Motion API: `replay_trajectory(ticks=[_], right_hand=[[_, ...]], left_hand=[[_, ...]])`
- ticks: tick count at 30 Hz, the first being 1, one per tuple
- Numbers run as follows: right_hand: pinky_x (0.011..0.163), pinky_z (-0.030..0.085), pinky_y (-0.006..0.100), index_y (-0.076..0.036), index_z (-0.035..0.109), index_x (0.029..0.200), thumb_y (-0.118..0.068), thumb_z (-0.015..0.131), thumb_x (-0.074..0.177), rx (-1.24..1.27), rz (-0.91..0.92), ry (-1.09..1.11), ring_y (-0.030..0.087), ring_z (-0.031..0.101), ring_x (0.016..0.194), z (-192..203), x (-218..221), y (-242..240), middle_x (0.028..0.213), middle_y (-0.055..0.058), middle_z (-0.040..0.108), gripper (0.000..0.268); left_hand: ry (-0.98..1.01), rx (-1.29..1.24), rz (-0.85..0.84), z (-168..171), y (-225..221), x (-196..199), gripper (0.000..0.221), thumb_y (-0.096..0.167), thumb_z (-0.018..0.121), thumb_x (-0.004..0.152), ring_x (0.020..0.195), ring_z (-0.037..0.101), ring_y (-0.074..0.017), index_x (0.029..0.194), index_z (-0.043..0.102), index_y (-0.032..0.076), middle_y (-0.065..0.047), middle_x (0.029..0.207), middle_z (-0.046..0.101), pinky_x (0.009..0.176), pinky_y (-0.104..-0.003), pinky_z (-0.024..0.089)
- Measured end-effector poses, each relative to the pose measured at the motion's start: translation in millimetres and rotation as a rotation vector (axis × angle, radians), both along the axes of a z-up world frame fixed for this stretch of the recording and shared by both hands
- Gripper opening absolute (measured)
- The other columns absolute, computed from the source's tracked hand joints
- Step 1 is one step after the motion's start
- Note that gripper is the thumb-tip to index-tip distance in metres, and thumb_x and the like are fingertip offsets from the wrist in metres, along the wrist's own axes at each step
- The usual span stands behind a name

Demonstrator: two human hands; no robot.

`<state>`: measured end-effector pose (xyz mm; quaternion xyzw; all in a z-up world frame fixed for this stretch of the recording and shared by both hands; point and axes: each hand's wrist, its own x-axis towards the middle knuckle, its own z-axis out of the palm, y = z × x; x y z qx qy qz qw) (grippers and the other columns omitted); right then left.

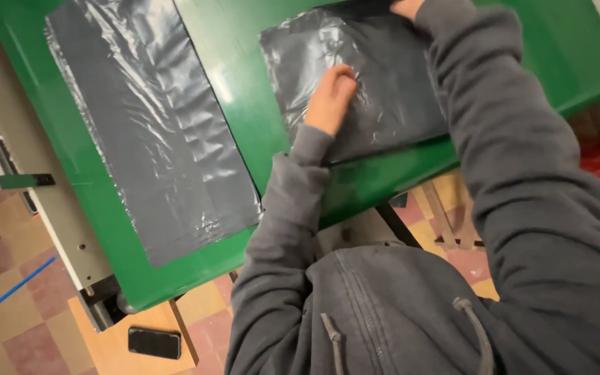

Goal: Folding plastic bags into squares and placing them into a storage crate.

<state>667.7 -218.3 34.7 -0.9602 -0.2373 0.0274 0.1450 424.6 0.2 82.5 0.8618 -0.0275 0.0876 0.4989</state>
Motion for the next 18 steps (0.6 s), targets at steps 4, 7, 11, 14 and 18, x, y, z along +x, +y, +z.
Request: replay_trajectory(ticks=[4,7,11,14,18], right_hand=[[0.07,0.054,0.042,0.003,0.074,0.109,-0.011,0.075,0.095,0.35,0.256,-0.156,0.034,0.068,0.077,93,-100,-18,0.1,0.017,0.075,0.02],[0.091,0.045,0.04,0.002,0.069,0.094,0.014,0.077,0.075,0.518,0.437,-0.311,0.032,0.06,0.099,108,-166,-47,0.111,0.013,0.071,0.024],[0.102,0.037,0.041,-0.005,0.075,0.09,0.008,0.073,0.07,0.35,0.356,-0.448,0.03,0.052,0.115,81,-211,-73,0.12,0.006,0.069,0.024],[0.108,0.039,0.042,-0.007,0.076,0.091,0.007,0.073,0.071,0.273,0.351,-0.446,0.03,0.055,0.121,65,-221,-84,0.123,0.004,0.068,0.024],[0.117,0.036,0.048,-0.007,0.077,0.095,-0.008,0.079,0.077,0.236,0.415,-0.338,0.036,0.051,0.137,83,-230,-83,0.134,0.008,0.065,0.018]], left_hand=[[0.559,-1.295,0.142,-39,38,5,0.091,0.068,0.029,0.085,0.131,0.059,-0.031,0.147,0.039,0.001,-0.02,0.148,0.054,0.09,-0.039,0.051],[0.524,-1.525,0.114,-66,66,-19,0.12,0.094,0.027,0.068,0.128,0.059,-0.036,0.142,0.047,0.002,-0.021,0.135,0.058,0.094,-0.046,0.048],[0.422,-1.385,0.123,-87,87,-47,0.101,0.08,0.036,0.084,0.107,0.067,-0.0272,0.123,0.067,-0.008,-0.02,0.123,0.072,0.097,-0.034,0.05],[0.385,-1.486,0.257,-79,78,-65,0.054,0.04,0.055,0.101,0.115,0.067,-0.0262,0.131,0.063,-0.004,-0.017,0.13,0.069,0.099,-0.037,0.051],[0.008,-0.479,0.611,-59,41,-77,0.057,0.027,0.074,0.089,0.1,0.064,-0.0246,0.133,0.05,-0.001,-0.019,0.123,0.059,0.09,-0.035,0.057]])
